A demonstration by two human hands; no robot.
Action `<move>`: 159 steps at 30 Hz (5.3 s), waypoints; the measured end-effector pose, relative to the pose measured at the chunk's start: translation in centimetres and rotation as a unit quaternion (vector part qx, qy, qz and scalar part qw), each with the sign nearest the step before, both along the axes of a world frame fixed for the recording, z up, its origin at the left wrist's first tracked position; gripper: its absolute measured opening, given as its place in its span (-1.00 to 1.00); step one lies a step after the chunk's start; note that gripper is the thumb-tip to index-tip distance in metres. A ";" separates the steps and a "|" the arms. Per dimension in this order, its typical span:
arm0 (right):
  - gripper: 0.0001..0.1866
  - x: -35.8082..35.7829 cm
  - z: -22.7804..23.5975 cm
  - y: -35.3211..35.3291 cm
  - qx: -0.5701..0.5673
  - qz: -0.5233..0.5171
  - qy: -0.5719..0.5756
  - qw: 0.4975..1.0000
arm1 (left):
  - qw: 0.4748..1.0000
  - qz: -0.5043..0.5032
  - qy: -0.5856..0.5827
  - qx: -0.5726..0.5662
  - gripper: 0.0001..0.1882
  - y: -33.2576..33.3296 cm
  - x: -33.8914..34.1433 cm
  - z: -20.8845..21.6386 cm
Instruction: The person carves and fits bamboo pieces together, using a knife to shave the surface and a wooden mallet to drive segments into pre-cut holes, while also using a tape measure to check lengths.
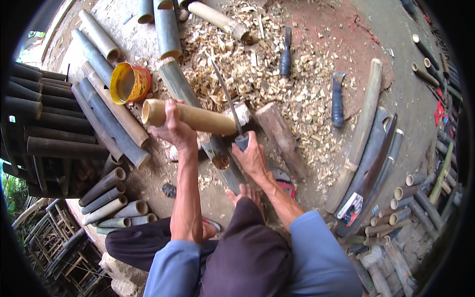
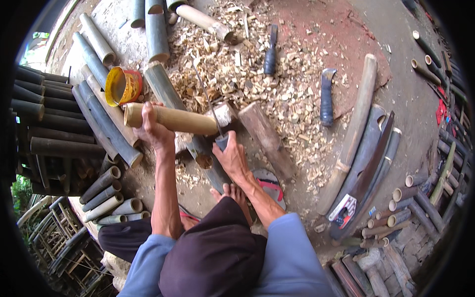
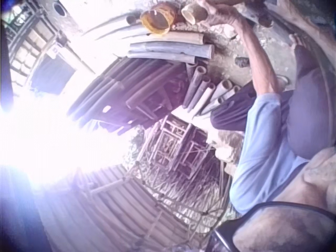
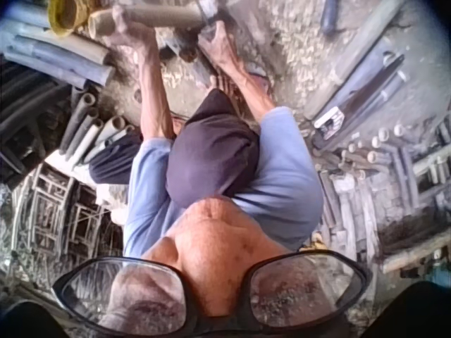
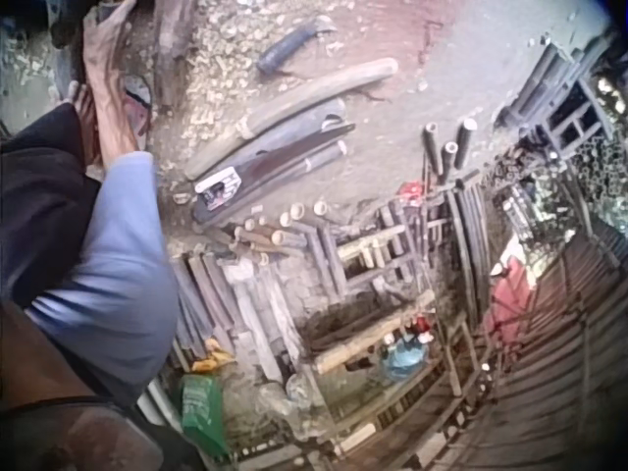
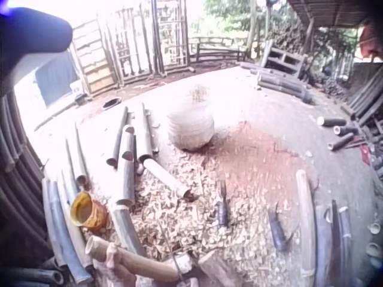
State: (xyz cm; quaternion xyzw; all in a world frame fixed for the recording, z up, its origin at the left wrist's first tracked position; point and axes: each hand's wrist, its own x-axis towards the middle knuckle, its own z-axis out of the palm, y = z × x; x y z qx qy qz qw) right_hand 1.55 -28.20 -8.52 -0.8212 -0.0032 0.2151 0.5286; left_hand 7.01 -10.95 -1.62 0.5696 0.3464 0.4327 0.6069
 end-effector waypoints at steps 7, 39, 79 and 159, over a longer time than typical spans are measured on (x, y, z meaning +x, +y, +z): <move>-0.62 -0.3 3.4 -0.1 0.075 -0.082 -0.113 0.987 | 0.998 0.018 -0.030 -0.054 -0.77 1.5 -0.4 -1.4; -0.60 1.0 4.2 -0.7 0.112 -0.083 -0.027 0.990 | 0.976 -0.181 -0.053 -0.110 -0.60 3.5 -1.8 -1.9; -0.65 0.0 -0.2 0.6 0.050 -0.057 -0.090 0.993 | 0.991 -0.041 -0.039 -0.121 -0.71 2.3 -1.1 -1.2; -0.57 1.5 1.2 -1.6 0.029 0.029 0.032 0.999 | 0.995 -0.004 -0.046 -0.086 -0.57 3.0 0.0 0.6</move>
